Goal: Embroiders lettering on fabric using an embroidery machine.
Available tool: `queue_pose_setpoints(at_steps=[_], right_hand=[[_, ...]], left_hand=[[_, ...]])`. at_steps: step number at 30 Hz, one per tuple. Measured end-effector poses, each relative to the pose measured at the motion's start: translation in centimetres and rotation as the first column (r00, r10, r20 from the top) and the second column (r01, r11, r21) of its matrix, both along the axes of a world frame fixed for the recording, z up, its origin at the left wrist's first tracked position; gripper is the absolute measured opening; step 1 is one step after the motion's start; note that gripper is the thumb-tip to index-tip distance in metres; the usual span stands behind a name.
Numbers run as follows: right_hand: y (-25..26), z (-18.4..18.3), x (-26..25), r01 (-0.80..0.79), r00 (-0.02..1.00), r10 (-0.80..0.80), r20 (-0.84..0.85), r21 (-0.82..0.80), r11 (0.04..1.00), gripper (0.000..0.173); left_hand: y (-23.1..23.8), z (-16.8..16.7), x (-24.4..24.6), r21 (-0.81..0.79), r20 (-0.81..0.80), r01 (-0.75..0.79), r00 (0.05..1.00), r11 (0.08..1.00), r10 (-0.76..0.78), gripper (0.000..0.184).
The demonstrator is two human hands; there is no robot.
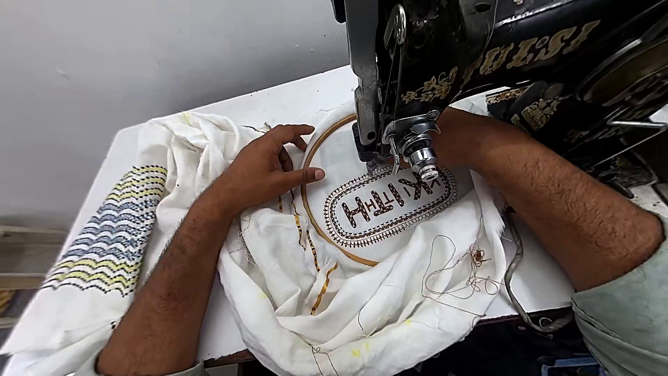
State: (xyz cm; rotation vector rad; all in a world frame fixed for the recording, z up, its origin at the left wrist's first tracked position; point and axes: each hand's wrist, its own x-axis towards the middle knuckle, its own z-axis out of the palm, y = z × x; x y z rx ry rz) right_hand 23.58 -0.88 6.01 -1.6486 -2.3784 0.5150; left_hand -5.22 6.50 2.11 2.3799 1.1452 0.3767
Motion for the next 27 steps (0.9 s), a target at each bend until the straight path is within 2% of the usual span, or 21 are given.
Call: queue_pose_setpoints(at_steps=[4, 7, 10, 12, 15, 20, 27], right_hand=[[0.3, 0.3, 0.2, 0.053, 0.996, -0.046, 0.078, -0.088, 0.995, 0.024], [0.6, 0.2, 0.1, 0.072, 0.994, -0.061, 0.095, -0.115, 0.991, 0.023], [0.3, -0.2, 0.0, 0.048, 0.998, -0.047, 0.029, -0.051, 0.998, 0.015], [-0.2, -0.2, -0.1, 0.020, 1.000, -0.020, -0.008, 0.008, 1.000, 0.016], [-0.4, -0.1, -0.2, 0.018, 0.999, -0.018, -0.031, 0.017, 1.000, 0.017], [0.0, 0.0, -0.3, 0.074, 0.997, -0.072, 0.030, -0.083, 0.994, 0.017], [0.2, -0.7, 0.0, 0.025, 0.999, -0.025, -0.037, 0.009, 1.000, 0.018]], left_hand=[[-0.1, -0.2, 0.0, 0.093, -0.087, 0.044, 0.996, 0.995, -0.036, 0.078], [0.0, -0.1, 0.0, 0.088, -0.102, 0.050, 0.994, 0.995, -0.041, 0.067], [0.1, -0.4, -0.1, 0.101, -0.084, 0.057, 0.995, 0.993, -0.049, 0.054], [0.2, -0.5, -0.2, 0.107, -0.069, 0.059, 0.996, 0.992, -0.052, 0.050], [0.3, -0.5, -0.2, 0.097, -0.047, 0.057, 0.998, 0.994, -0.053, 0.047], [0.3, -0.4, -0.2, 0.100, -0.046, 0.058, 0.998, 0.993, -0.053, 0.043], [0.3, -0.5, -0.2, 0.114, -0.059, 0.065, 0.997, 0.991, -0.059, 0.042]])
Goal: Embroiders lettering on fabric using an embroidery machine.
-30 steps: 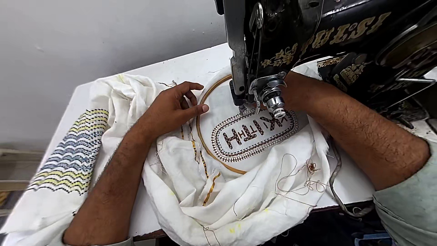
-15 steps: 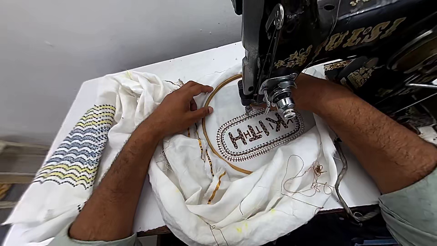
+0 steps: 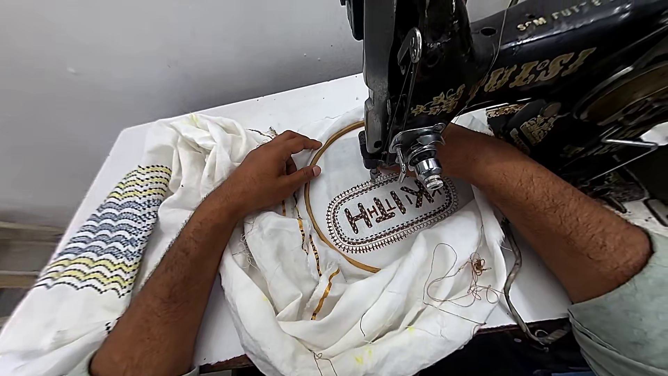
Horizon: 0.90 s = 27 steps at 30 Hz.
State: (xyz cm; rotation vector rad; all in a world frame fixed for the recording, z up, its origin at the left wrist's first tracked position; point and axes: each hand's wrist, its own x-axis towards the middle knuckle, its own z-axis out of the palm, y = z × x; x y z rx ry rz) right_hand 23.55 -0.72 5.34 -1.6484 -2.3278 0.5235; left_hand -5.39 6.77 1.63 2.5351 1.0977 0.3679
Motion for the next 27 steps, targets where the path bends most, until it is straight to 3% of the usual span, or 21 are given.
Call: queue_pose_setpoints(at_steps=[5, 9, 27], right_hand=[[-0.60, 0.06, -0.04, 0.007, 0.995, -0.003, -0.097, 0.043, 0.999, 0.016], [-0.75, 0.59, -0.23, 0.048, 0.996, -0.051, -0.070, -0.041, 0.998, 0.017], [-0.83, 0.16, -0.07, 0.015, 0.992, -0.007, -0.129, 0.054, 0.998, 0.018]], left_hand=[[-0.09, -0.01, 0.01, 0.020, 0.007, 0.010, 1.000, 1.000, -0.010, 0.042], [-0.16, 0.02, 0.09, 0.037, -0.017, 0.012, 1.000, 0.999, -0.011, 0.042], [-0.08, -0.19, -0.08, 0.069, -0.019, 0.031, 0.999, 0.997, -0.030, 0.043]])
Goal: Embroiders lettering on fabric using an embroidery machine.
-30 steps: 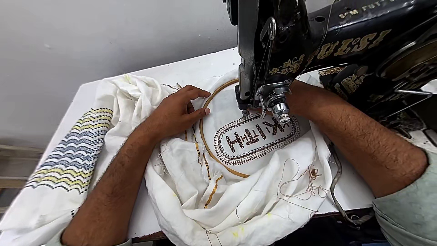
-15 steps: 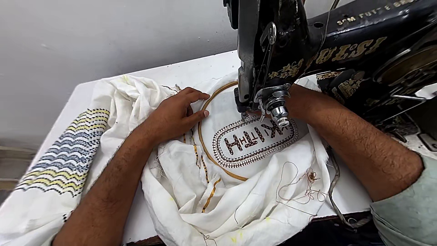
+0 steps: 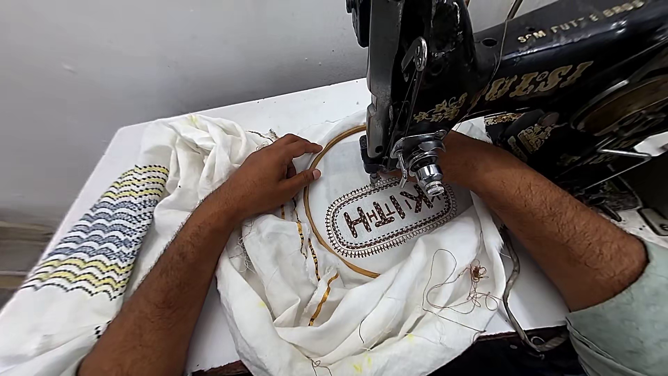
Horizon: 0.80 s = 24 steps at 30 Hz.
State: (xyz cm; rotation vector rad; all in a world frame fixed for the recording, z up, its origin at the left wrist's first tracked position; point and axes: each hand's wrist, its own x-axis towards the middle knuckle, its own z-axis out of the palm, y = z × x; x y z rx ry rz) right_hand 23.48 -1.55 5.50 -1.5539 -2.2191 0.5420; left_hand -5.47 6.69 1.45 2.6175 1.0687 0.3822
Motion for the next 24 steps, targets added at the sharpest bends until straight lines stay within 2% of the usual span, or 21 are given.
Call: queue_pose_setpoints(at_steps=[15, 24], right_hand=[[-0.41, 0.36, -0.21, 0.019, 1.000, -0.019, -0.013, -0.028, 0.999, 0.019], [-0.40, 0.18, -0.09, -0.010, 0.999, 0.011, -0.049, 0.032, 0.999, 0.018]], left_hand=[[0.01, 0.03, 0.02, -0.015, 0.007, -0.004, 1.000, 1.000, 0.004, 0.042], [0.17, 0.08, -0.06, -0.047, 0.021, -0.006, 1.000, 0.999, 0.007, 0.042]])
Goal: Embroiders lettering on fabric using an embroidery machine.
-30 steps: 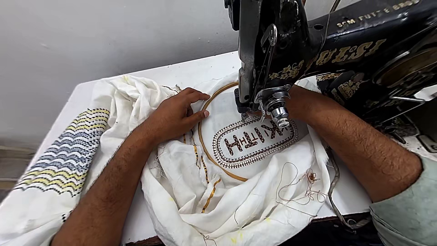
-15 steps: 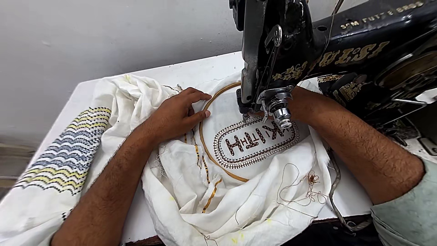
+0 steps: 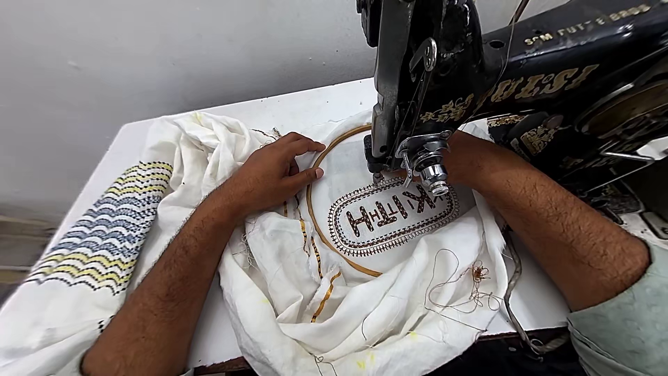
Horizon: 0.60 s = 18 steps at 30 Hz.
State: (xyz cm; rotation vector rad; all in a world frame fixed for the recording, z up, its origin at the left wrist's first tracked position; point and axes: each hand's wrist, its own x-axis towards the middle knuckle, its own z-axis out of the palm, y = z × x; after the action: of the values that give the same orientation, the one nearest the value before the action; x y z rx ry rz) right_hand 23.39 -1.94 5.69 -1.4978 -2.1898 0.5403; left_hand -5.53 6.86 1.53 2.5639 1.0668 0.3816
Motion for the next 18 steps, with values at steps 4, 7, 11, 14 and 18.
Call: queue_pose_setpoints(at_steps=[4, 7, 11, 14, 18], right_hand=[[0.1, -0.2, 0.4, 0.042, 0.999, -0.043, 0.018, 0.024, 0.999, 0.016], [0.1, 0.0, 0.3, 0.087, 0.995, -0.083, 0.062, -0.055, 0.995, 0.013], [0.0, 0.6, -0.1, 0.113, 0.978, -0.098, 0.182, -0.075, 0.991, 0.017], [0.1, 1.4, -0.6, 0.238, 0.938, -0.177, 0.298, -0.185, 0.953, 0.021], [-0.3, 1.7, -0.8, 0.281, 0.915, -0.233, 0.329, -0.107, 0.954, 0.024]], left_hand=[[0.2, -0.1, 0.0, -0.033, 0.038, -0.033, 0.999, 0.999, 0.034, 0.040], [0.2, -0.2, 0.1, 0.022, 0.066, -0.046, 0.997, 0.999, 0.044, 0.038], [-0.7, 0.4, 0.7, 0.136, 0.115, -0.015, 0.993, 0.991, 0.000, 0.038], [-2.3, 1.0, 2.0, 0.165, 0.092, 0.067, 0.992, 0.984, -0.083, 0.039], [-4.0, 0.6, 3.0, 0.155, -0.084, 0.145, 0.988, 0.977, -0.133, 0.044]])
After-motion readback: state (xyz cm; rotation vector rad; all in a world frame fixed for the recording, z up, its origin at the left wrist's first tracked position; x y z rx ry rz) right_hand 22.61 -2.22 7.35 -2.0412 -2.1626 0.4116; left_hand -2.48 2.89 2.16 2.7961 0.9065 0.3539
